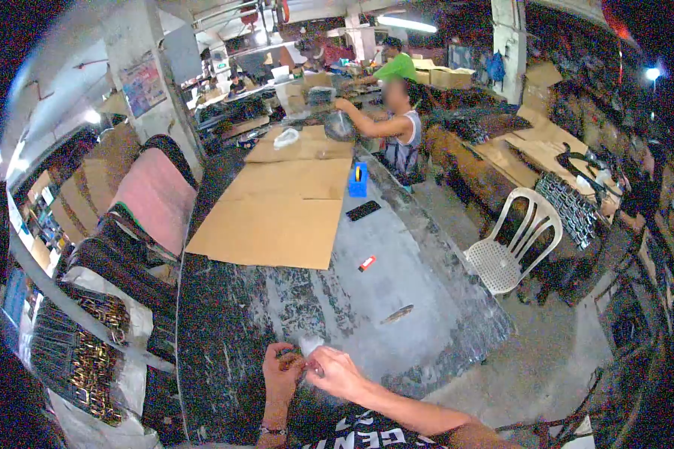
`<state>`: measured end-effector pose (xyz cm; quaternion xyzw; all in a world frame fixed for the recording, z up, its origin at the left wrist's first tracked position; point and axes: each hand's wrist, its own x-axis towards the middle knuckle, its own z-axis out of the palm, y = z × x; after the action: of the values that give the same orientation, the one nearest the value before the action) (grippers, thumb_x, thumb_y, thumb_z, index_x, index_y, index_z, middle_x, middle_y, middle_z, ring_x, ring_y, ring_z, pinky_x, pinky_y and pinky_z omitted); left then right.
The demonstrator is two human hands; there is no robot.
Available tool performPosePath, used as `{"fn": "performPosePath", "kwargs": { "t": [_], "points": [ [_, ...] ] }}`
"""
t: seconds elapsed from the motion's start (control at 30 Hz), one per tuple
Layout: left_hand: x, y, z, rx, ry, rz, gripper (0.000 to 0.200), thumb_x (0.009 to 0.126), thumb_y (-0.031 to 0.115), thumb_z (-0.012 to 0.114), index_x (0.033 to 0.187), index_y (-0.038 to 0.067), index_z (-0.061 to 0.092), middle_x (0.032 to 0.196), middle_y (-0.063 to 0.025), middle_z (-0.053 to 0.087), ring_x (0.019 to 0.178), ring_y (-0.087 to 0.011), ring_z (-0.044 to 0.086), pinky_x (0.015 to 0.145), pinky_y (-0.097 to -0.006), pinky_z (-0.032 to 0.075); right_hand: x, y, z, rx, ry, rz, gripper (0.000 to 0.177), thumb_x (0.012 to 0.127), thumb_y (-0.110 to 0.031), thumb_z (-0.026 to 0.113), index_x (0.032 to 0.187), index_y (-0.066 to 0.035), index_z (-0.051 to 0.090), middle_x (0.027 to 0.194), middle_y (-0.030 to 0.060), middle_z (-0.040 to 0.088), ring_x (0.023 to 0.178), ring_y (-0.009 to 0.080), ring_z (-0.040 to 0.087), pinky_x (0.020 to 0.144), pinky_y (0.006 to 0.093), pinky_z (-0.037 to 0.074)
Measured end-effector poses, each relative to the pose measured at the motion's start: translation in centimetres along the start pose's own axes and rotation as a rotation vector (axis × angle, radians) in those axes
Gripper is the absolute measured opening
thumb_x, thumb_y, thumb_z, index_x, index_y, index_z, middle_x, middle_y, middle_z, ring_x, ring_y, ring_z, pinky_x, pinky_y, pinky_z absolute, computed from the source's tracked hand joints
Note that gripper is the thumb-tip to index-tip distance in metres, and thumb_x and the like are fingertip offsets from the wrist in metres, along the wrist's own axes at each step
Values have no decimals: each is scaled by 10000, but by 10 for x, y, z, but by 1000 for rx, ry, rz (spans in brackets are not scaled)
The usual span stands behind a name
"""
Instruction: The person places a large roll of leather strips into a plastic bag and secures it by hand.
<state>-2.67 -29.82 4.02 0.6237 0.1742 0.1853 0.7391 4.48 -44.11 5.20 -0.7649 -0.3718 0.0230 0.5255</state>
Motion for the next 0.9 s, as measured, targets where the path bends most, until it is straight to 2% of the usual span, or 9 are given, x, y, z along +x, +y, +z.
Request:
{"fn": "performPosePath", "kwargs": {
  "t": [0.03, 0.07, 0.1, 0.2, 0.23, 0.3, 0.4, 0.7, 0.9],
  "points": [
    [0, 1, -2, 0, 5, 3, 282, 840, -54, 668, 1098, 3, 567, 857, -84, 668, 771, -112, 629, 654, -245, 513, 1, 5, 3, 35, 60, -153, 160, 728, -98, 727, 795, -5, 616, 742, 116, 628, 634, 254, 617, 623, 359, 508],
    [-1, 2, -4, 278, -50, 169, 271, 832, -41, 677, 1079, 6, 575, 859, -79, 662, 776, -125, 620, 687, -262, 503, 0, 7, 5, 38, 57, -158, 160, 728, -98, 727, 795, -5, 616, 742, 116, 628, 634, 254, 617, 623, 359, 508],
    [-2, 4, -6, 557, -104, 332, 260, 824, -28, 686, 1060, 9, 584, 862, -75, 655, 781, -138, 612, 720, -278, 493, 0, 9, 7, 141, 46, -77, 197, 747, -127, 723, 853, 4, 620, 749, 117, 626, 658, 244, 625, 638, 363, 514],
    [1, 17, -10, 803, -69, 606, 202, 800, 14, 697, 984, 13, 614, 910, -85, 669, 846, -182, 644, 799, -323, 511, 6, 12, 11, 229, 3, 77, 248, 767, -168, 723, 914, 12, 636, 746, 117, 623, 679, 215, 629, 653, 358, 518],
    [-3, 17, -9, 803, -67, 605, 202, 800, 14, 697, 984, 13, 614, 910, -85, 669, 846, -182, 644, 799, -323, 511, 7, 12, 11, 211, -27, 158, 255, 768, -180, 728, 917, 11, 647, 737, 116, 623, 675, 196, 624, 653, 349, 516],
    [-10, 13, -5, 589, -93, 298, 248, 779, 32, 715, 1006, 17, 617, 960, -97, 655, 927, -188, 631, 859, -327, 493, 15, 3, 3, 241, -82, 198, 256, 765, -189, 728, 907, 10, 649, 717, 118, 620, 665, 195, 620, 646, 349, 514],
    [-10, 11, -6, 553, -100, 235, 279, 773, 53, 725, 1024, 23, 606, 979, -85, 647, 946, -180, 627, 863, -315, 492, 23, 1, -2, 251, -142, 226, 263, 762, -206, 728, 887, 11, 649, 677, 118, 609, 640, 193, 610, 625, 351, 506],
    [-5, 0, -10, 331, -127, 235, 281, 731, 8, 742, 975, 5, 602, 1054, -92, 595, 966, -172, 593, 877, -295, 465, 32, 26, 0, 291, -270, 192, 266, 762, -227, 732, 843, 1, 621, 626, 66, 523, 597, 134, 496, 563, 347, 453],
    [-7, 5, -8, 464, -26, 279, 256, 698, -48, 702, 933, 32, 637, 989, -113, 653, 949, -217, 642, 871, -319, 491, 25, 33, 8, 502, -314, 212, 243, 821, -225, 708, 830, -2, 611, 618, 35, 510, 602, 89, 480, 558, 333, 444]
  ]
}}
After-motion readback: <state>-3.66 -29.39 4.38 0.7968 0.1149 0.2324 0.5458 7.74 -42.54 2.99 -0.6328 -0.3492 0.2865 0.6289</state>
